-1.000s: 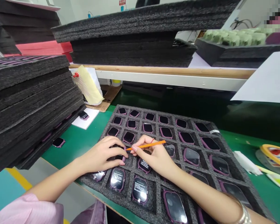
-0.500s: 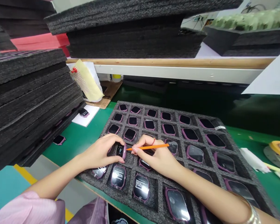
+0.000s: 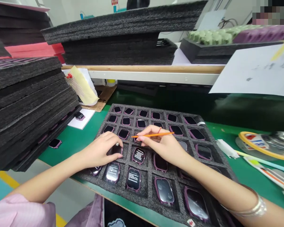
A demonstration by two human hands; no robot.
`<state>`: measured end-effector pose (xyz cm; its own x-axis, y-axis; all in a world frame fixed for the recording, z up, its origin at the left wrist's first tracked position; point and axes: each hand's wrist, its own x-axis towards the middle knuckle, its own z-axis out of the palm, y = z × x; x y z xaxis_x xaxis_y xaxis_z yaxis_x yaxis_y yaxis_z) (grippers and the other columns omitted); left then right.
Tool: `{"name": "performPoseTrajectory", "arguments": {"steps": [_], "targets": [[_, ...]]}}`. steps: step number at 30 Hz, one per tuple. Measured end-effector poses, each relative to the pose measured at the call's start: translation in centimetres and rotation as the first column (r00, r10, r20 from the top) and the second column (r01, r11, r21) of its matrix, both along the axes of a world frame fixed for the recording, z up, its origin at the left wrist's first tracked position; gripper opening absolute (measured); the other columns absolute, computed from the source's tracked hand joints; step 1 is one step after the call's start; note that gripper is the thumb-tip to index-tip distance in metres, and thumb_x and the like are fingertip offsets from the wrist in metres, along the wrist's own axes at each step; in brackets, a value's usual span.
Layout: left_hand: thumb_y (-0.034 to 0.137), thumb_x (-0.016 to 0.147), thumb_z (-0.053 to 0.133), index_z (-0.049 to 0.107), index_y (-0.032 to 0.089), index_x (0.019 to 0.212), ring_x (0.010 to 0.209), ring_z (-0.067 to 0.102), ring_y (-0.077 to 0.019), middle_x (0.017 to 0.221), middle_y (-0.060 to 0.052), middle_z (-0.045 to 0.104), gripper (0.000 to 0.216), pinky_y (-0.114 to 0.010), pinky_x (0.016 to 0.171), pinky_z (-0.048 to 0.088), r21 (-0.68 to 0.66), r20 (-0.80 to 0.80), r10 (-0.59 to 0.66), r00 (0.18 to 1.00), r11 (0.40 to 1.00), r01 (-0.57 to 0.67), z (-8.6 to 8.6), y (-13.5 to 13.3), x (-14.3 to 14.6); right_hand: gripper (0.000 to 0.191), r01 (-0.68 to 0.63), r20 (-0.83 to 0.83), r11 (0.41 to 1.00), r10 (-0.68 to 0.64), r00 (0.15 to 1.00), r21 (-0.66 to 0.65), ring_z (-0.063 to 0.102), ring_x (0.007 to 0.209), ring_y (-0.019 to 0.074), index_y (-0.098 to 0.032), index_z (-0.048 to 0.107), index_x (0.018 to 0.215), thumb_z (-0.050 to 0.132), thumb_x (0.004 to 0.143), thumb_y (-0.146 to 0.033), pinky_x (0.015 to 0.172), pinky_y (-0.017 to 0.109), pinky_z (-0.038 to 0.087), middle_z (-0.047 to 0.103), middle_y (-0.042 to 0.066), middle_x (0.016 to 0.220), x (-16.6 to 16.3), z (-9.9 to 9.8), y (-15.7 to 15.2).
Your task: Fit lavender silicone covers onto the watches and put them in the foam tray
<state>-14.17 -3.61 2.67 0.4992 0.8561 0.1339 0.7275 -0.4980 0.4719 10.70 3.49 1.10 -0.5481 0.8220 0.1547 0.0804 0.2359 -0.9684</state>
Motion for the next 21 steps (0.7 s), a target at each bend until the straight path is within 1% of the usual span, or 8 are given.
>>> {"name": "performPoseTrajectory", "arguments": {"steps": [2, 4, 6, 8, 11, 14, 19, 21], "targets": [[0.028, 0.097, 0.059, 0.066, 0.021, 0.104, 0.112, 0.06, -0.0239, 0.114, -0.008, 0.065, 0.013, -0.043, 0.101, 0.048, 0.056, -0.012, -0.071, 0.997, 0.996, 0.072, 0.2, 0.2, 1.2, 0.033, 0.062, 0.004, 0.998, -0.062, 0.998, -0.022, 0.07, 0.067, 0.0167, -0.021, 0.068, 0.09, 0.071, 0.084, -0.053, 0.064, 0.033, 0.06, 0.075, 0.007, 0.091, 1.3, -0.1, -0.3], [0.028, 0.099, 0.057, 0.07, 0.022, 0.105, 0.114, 0.061, -0.024, 0.119, -0.01, 0.065, 0.016, -0.042, 0.102, 0.049, 0.086, -0.019, -0.19, 0.982, 0.978, 0.191, -0.1, 0.6, 2.6, 0.038, 0.107, 0.018, 0.994, -0.107, 0.994, -0.034, 0.068, 0.064, 0.0165, -0.021, 0.067, 0.089, 0.068, 0.086, -0.059, 0.061, 0.032, 0.059, 0.073, 0.006, 0.086, 2.3, -0.7, -0.8], [0.034, 0.097, 0.061, 0.072, 0.023, 0.111, 0.125, 0.059, -0.0292, 0.129, -0.013, 0.064, 0.021, -0.047, 0.107, 0.048, 0.104, -0.064, -0.307, 0.95, 0.944, 0.312, -0.7, 1.1, 3.9, 0.043, 0.137, 0.025, 0.99, -0.136, 0.99, -0.042, 0.068, 0.061, 0.0167, -0.021, 0.064, 0.085, 0.063, 0.087, -0.065, 0.061, 0.032, 0.059, 0.072, 0.005, 0.078, 3.0, -1.4, -1.3], [0.043, 0.094, 0.064, 0.072, 0.023, 0.114, 0.134, 0.052, -0.0361, 0.137, -0.016, 0.06, 0.029, -0.055, 0.11, 0.045, 0.143, -0.123, -0.349, 0.929, 0.92, 0.365, -1.2, 1.7, 4.9, 0.047, 0.157, 0.027, 0.986, -0.156, 0.987, -0.048, 0.067, 0.059, 0.0167, -0.022, 0.059, 0.082, 0.06, 0.088, -0.069, 0.06, 0.031, 0.058, 0.069, 0.003, 0.07, 3.3, -2.0, -1.6], [0.053, 0.091, 0.064, 0.074, 0.022, 0.109, 0.132, 0.053, -0.0393, 0.132, -0.019, 0.061, 0.038, -0.059, 0.11, 0.044, 0.213, -0.169, -0.345, 0.923, 0.902, 0.376, -1.5, 2.4, 5.3, 0.048, 0.183, 0.017, 0.982, -0.182, 0.983, -0.055, 0.067, 0.057, 0.016, -0.023, 0.055, 0.084, 0.059, 0.087, -0.07, 0.058, 0.03, 0.057, 0.07, 0.003, 0.07, 3.5, -2.4, -1.7], [0.051, 0.093, 0.062, 0.073, 0.02, 0.108, 0.126, 0.057, -0.0368, 0.122, -0.017, 0.066, 0.036, -0.055, 0.107, 0.046, 0.253, -0.173, -0.326, 0.929, 0.897, 0.362, -1.3, 2.7, 4.7, 0.047, 0.193, -0.005, 0.979, -0.194, 0.981, -0.064, 0.068, 0.059, 0.0161, -0.023, 0.054, 0.088, 0.057, 0.088, -0.07, 0.06, 0.031, 0.058, 0.073, 0.005, 0.077, 3.4, -2.3, -1.7], [0.043, 0.092, 0.068, 0.069, 0.022, 0.111, 0.117, 0.065, -0.0251, 0.118, -0.011, 0.072, 0.029, -0.042, 0.104, 0.05, 0.158, 0.077, -0.29, 0.954, 0.948, 0.275, -1.6, 2.8, 3.5, 0.045, 0.143, -0.036, 0.987, -0.146, 0.989, -0.071, 0.073, 0.069, 0.0183, -0.021, 0.057, 0.09, 0.06, 0.089, -0.066, 0.07, 0.034, 0.063, 0.074, 0.007, 0.081, 3.1, -2.3, -2.3], [0.042, 0.089, 0.072, 0.07, 0.021, 0.109, 0.112, 0.066, -0.0234, 0.115, -0.01, 0.073, 0.029, -0.04, 0.1, 0.052, 0.143, 0.152, -0.275, 0.949, 0.957, 0.254, -1.9, 2.8, 3.4, 0.044, 0.119, -0.042, 0.991, -0.122, 0.992, -0.064, 0.074, 0.074, 0.0195, -0.021, 0.059, 0.089, 0.061, 0.089, -0.065, 0.074, 0.035, 0.063, 0.074, 0.007, 0.083, 2.9, -2.4, -2.4]]}}
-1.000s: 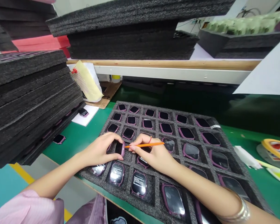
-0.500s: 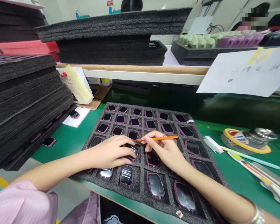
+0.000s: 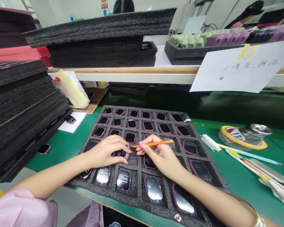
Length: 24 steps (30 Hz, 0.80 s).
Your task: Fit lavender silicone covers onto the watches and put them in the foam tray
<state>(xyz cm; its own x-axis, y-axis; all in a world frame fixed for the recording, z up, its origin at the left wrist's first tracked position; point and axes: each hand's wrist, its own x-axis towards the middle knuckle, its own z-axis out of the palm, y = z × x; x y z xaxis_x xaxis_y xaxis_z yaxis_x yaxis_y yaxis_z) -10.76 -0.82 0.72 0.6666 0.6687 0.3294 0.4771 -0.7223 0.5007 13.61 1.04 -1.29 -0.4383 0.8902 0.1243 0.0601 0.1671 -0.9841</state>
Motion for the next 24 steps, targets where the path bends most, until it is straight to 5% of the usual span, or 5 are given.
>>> {"name": "performPoseTrajectory", "arguments": {"steps": [11, 24], "targets": [[0.048, 0.08, 0.079, 0.059, 0.02, 0.113, 0.102, 0.064, -0.0234, 0.108, -0.007, 0.069, 0.047, -0.039, 0.09, 0.053, -0.106, -0.027, 0.148, 0.989, 0.983, -0.15, -0.1, -0.4, 0.5, 0.035, -0.054, 0.036, 0.997, 0.052, 0.998, 0.058, 0.074, 0.079, 0.0188, -0.02, 0.063, 0.089, 0.061, 0.094, -0.055, 0.078, 0.035, 0.062, 0.071, 0.005, 0.086, 0.0, -0.2, -0.2], [0.049, 0.085, 0.075, 0.062, 0.018, 0.111, 0.104, 0.06, -0.0236, 0.108, -0.009, 0.068, 0.043, -0.04, 0.095, 0.051, 0.015, -0.029, 0.094, 0.995, 0.995, -0.094, 1.0, -1.3, 1.1, 0.031, -0.066, 0.08, 0.992, 0.057, 0.995, 0.105, 0.072, 0.078, 0.019, -0.02, 0.062, 0.089, 0.059, 0.097, -0.05, 0.076, 0.036, 0.06, 0.069, 0.005, 0.086, 0.2, -0.3, -0.1]]}}
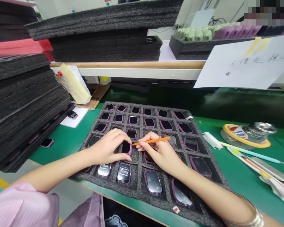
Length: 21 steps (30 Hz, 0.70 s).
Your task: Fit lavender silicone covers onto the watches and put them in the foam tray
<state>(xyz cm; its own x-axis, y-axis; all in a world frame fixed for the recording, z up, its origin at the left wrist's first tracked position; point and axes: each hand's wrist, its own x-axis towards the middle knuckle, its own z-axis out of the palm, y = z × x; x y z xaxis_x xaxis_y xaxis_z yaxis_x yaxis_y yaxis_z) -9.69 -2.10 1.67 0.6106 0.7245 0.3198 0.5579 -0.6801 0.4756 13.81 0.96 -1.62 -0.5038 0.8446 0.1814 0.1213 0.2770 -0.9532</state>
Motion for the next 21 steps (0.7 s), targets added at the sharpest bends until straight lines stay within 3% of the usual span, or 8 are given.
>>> {"name": "performPoseTrajectory", "arguments": {"steps": [3, 6, 10, 14, 17, 21], "targets": [[0.043, 0.094, 0.065, 0.068, 0.019, 0.097, 0.104, 0.061, -0.0224, 0.103, -0.008, 0.066, 0.024, -0.039, 0.097, 0.05, 0.071, -0.045, -0.091, 0.995, 0.993, 0.094, 0.7, -2.1, 1.1, 0.03, 0.0, 0.006, 1.0, 0.0, 1.0, 0.01, 0.072, 0.077, 0.0188, -0.02, 0.063, 0.087, 0.059, 0.096, -0.048, 0.075, 0.035, 0.059, 0.068, 0.004, 0.085, 0.0, 0.2, 0.0], [0.053, 0.091, 0.064, 0.071, 0.018, 0.096, 0.125, 0.056, -0.0324, 0.124, -0.016, 0.064, 0.036, -0.051, 0.111, 0.044, 0.135, -0.184, -0.156, 0.97, 0.974, 0.183, 0.7, -4.4, 1.8, 0.029, 0.007, -0.004, 1.0, -0.007, 1.0, 0.011, 0.072, 0.078, 0.0186, -0.02, 0.062, 0.087, 0.059, 0.097, -0.047, 0.075, 0.034, 0.059, 0.068, 0.005, 0.085, 0.1, 0.4, -0.2], [0.05, 0.093, 0.064, 0.069, 0.019, 0.106, 0.134, 0.05, -0.0367, 0.131, -0.018, 0.061, 0.035, -0.058, 0.111, 0.043, 0.11, -0.231, -0.037, 0.972, 0.992, 0.064, 0.2, -6.4, 1.3, 0.026, 0.03, -0.045, 0.999, -0.03, 0.999, 0.011, 0.071, 0.076, 0.0161, -0.02, 0.058, 0.089, 0.057, 0.099, -0.044, 0.073, 0.031, 0.059, 0.067, 0.004, 0.084, 0.3, 0.9, -1.4], [0.042, 0.093, 0.067, 0.066, 0.021, 0.106, 0.124, 0.06, -0.0292, 0.119, -0.012, 0.069, 0.025, -0.05, 0.107, 0.049, 0.092, -0.109, 0.086, 0.99, 0.993, -0.076, -0.4, -7.5, 0.3, 0.024, -0.05, -0.086, 0.999, 0.051, 0.995, 0.007, 0.069, 0.074, 0.0142, -0.021, 0.057, 0.089, 0.056, 0.1, -0.042, 0.068, 0.028, 0.058, 0.066, 0.003, 0.082, 0.2, 1.4, -3.2], [0.039, 0.092, 0.069, 0.066, 0.021, 0.104, 0.11, 0.068, -0.0225, 0.112, -0.008, 0.073, 0.022, -0.042, 0.103, 0.052, 0.162, 0.007, 0.106, 0.994, 0.981, -0.106, -1.1, -8.0, 0.2, 0.023, -0.16, -0.094, 0.987, 0.158, 0.983, -0.018, 0.068, 0.068, 0.0132, -0.021, 0.054, 0.089, 0.053, 0.101, -0.041, 0.063, 0.026, 0.057, 0.066, 0.002, 0.079, -0.1, 1.4, -4.1], [0.039, 0.091, 0.071, 0.068, 0.02, 0.102, 0.104, 0.07, -0.0224, 0.108, -0.008, 0.075, 0.022, -0.039, 0.095, 0.055, 0.239, 0.049, 0.125, 0.991, 0.962, -0.133, -1.6, -8.3, 0.4, 0.022, -0.268, -0.078, 0.962, 0.263, 0.962, -0.06, 0.066, 0.067, 0.0119, -0.022, 0.051, 0.089, 0.049, 0.103, -0.039, 0.063, 0.026, 0.056, 0.064, 0.0, 0.079, -0.2, 1.0, -4.5]]}}
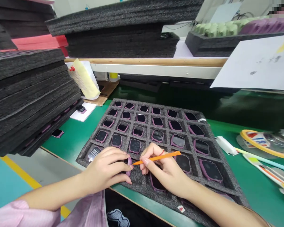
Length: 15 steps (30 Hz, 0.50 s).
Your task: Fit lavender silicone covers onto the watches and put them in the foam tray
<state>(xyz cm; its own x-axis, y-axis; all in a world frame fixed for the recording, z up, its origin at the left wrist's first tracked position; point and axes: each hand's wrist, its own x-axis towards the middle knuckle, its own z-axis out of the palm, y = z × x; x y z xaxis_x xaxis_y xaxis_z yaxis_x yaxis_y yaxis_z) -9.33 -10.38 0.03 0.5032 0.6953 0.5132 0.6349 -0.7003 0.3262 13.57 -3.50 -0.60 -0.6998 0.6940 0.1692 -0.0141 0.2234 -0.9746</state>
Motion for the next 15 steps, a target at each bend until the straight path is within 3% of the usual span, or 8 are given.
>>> {"name": "performPoseTrajectory", "arguments": {"steps": [10, 15], "targets": [[0.052, 0.083, 0.075, 0.057, 0.02, 0.118, 0.107, 0.067, -0.0222, 0.112, -0.008, 0.073, 0.051, -0.037, 0.094, 0.054, -0.217, 0.034, 0.122, 0.992, 0.97, -0.112, -0.38, -0.51, 0.13, 0.018, -0.023, 0.054, 0.997, 0.019, 0.998, 0.078, 0.065, 0.069, 0.0116, -0.022, 0.052, 0.091, 0.047, 0.105, -0.034, 0.065, 0.026, 0.054, 0.063, 0.001, 0.082, 0.07, -0.27, 0.05], [0.067, 0.08, 0.07, 0.058, 0.019, 0.111, 0.104, 0.063, -0.0255, 0.106, -0.008, 0.07, 0.058, -0.041, 0.092, 0.05, -0.206, -0.011, 0.165, 0.986, 0.965, -0.164, -0.05, -0.56, 0.15, 0.019, -0.024, 0.057, 0.995, 0.018, 0.998, 0.097, 0.065, 0.067, 0.0116, -0.022, 0.051, 0.089, 0.048, 0.104, -0.033, 0.063, 0.027, 0.055, 0.062, 0.001, 0.081, 0.09, -0.41, 0.1]]}}
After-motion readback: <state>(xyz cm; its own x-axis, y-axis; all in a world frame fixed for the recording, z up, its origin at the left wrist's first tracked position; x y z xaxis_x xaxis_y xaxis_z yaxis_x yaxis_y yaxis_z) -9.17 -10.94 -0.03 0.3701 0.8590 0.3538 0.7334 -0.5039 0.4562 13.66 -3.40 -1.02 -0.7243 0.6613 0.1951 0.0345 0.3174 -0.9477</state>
